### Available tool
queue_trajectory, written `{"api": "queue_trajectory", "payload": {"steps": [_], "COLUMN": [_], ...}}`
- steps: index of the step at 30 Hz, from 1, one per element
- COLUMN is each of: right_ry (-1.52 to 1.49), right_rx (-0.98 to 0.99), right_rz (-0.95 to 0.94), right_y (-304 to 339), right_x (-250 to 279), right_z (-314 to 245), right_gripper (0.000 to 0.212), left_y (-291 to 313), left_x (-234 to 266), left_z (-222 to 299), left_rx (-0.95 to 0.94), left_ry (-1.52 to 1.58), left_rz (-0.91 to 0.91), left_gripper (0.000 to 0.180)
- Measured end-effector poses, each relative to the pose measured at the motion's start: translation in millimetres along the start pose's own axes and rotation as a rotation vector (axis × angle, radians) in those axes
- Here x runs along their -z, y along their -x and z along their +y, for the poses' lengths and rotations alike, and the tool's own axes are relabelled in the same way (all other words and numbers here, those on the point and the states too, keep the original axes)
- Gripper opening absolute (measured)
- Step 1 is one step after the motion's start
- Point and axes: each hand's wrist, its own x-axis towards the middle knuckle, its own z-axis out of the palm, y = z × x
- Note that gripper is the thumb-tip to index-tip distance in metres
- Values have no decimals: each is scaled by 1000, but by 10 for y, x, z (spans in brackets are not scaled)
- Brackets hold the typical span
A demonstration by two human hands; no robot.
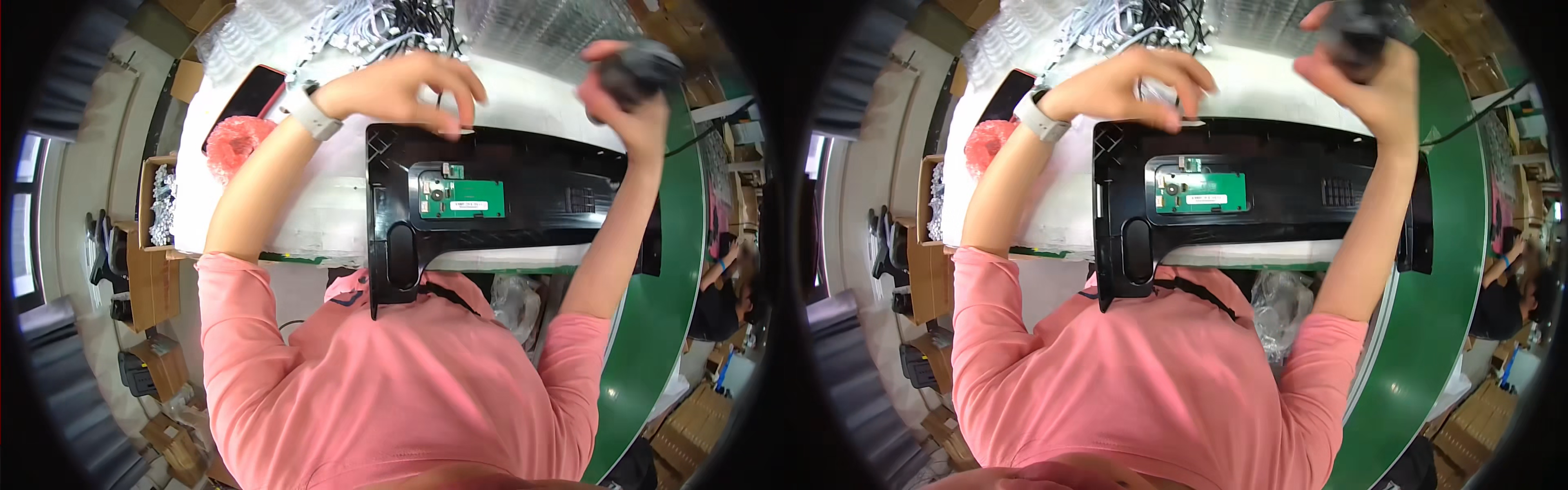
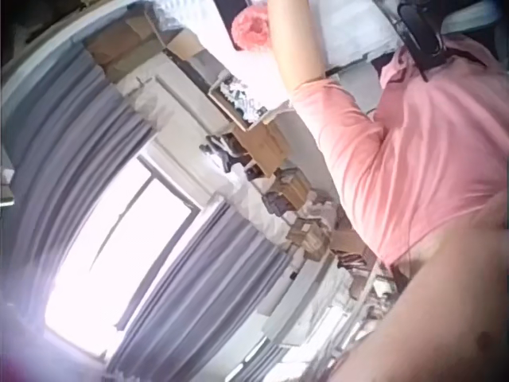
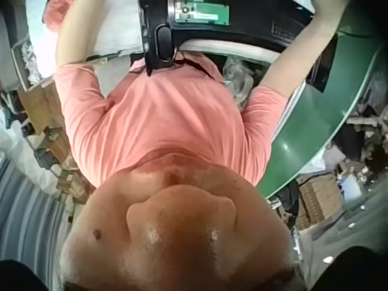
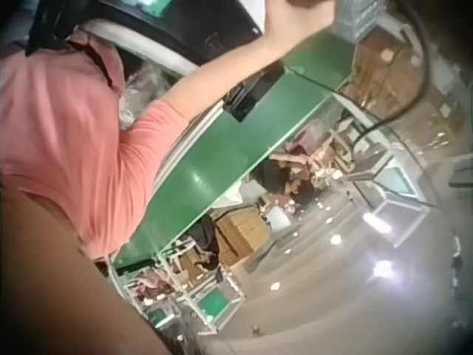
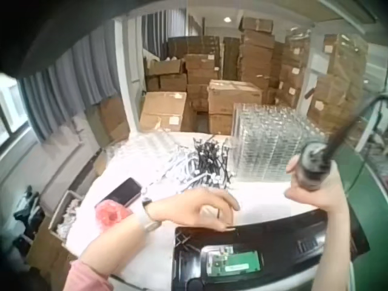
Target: Connecting wires to a PCB and securing it inside a plastic housing using an electric screwdriver on an assembly line.
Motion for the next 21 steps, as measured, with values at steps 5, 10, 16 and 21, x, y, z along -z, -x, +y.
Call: {"api": "queue_trajectory", "payload": {"steps": [5, 10, 16, 21], "right_ry": [563, 626, 565, 581], "right_rx": [-140, -187, -153, -165], "right_rz": [-116, -147, -60, -4], "right_y": [91, -9, 85, 155], "right_x": [-401, -402, -356, -431], "right_z": [821, 651, 328, 39], "right_gripper": [51, 48, 42, 37], "left_y": [528, 663, 657, 566], "left_x": [630, 780, 814, 801], "left_z": [-686, -1080, -986, -663], "left_rx": [697, 943, 936, 1024], "left_ry": [-517, -870, -878, -874], "left_rz": [711, 706, 701, 617], "left_gripper": [25, 23, 30, 28]}}
